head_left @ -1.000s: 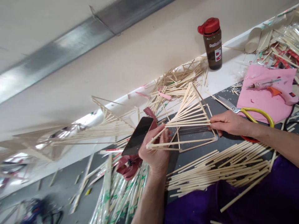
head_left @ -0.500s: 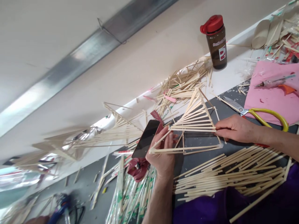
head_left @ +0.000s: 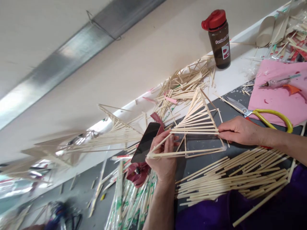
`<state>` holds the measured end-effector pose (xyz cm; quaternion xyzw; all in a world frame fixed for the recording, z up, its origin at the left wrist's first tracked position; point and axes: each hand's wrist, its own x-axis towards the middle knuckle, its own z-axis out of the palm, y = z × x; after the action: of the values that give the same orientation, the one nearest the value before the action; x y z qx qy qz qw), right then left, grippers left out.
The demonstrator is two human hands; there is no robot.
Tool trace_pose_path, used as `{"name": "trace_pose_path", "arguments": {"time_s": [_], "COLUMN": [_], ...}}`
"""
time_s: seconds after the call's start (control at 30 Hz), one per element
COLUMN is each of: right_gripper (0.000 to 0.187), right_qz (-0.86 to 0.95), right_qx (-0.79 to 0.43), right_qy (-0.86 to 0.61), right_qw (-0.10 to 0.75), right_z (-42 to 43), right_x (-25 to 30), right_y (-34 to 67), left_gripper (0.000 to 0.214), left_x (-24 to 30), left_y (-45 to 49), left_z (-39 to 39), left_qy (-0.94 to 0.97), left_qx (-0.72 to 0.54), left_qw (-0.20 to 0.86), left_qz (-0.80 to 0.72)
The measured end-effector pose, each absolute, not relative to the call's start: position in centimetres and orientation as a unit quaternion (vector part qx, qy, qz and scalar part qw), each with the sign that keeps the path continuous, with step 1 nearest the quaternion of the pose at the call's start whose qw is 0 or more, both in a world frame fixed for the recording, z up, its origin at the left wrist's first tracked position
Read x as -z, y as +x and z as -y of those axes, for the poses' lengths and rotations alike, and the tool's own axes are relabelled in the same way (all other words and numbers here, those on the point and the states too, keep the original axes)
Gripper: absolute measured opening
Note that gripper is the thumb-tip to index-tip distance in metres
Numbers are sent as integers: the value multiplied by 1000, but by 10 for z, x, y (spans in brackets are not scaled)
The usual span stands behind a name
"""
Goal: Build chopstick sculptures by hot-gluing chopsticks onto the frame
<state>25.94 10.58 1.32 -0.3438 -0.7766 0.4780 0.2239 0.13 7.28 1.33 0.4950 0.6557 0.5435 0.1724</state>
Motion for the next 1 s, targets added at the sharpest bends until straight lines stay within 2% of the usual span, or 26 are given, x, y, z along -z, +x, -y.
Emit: {"name": "trace_pose_path", "arguments": {"time_s": [0.17, 0.37, 0.43, 0.53, 0.6, 0.7, 0.8, 0.87, 1.0], "right_gripper": [27, 25, 25, 25, 24, 23, 22, 22, 22], "right_qz": [776, 773, 774, 783, 793, 795, 793, 792, 789], "right_qx": [-476, -481, -480, -468, -456, -452, -455, -452, -447], "right_qy": [-348, -353, -356, -353, -349, -355, -359, -364, -378], "right_qw": [222, 214, 210, 207, 204, 195, 187, 189, 186], "right_z": [-106, -107, -106, -105, -104, -99, -92, -87, -83], "right_x": [-15, -17, -17, -16, -15, -16, -19, -21, -24], "right_y": [259, 260, 260, 259, 256, 252, 247, 245, 243], "left_gripper": [28, 53, 46, 25, 7, 3, 21, 31, 40], "left_x": [-14, -20, -33, -60, -75, -77, -58, -43, -27], "left_y": [3, 1, 0, 6, 13, 23, 27, 27, 29], "left_z": [-73, -71, -66, -44, -19, 16, 30, 25, 7], "left_qy": [494, 470, 453, 432, 461, 497, 456, 397, 332], "left_qx": [-541, -544, -575, -661, -689, -580, -467, -480, -534], "left_qw": [165, 205, 158, 39, 6, 106, 296, 363, 424], "left_qz": [-660, -664, -663, -612, -559, -636, -698, -693, -652]}}
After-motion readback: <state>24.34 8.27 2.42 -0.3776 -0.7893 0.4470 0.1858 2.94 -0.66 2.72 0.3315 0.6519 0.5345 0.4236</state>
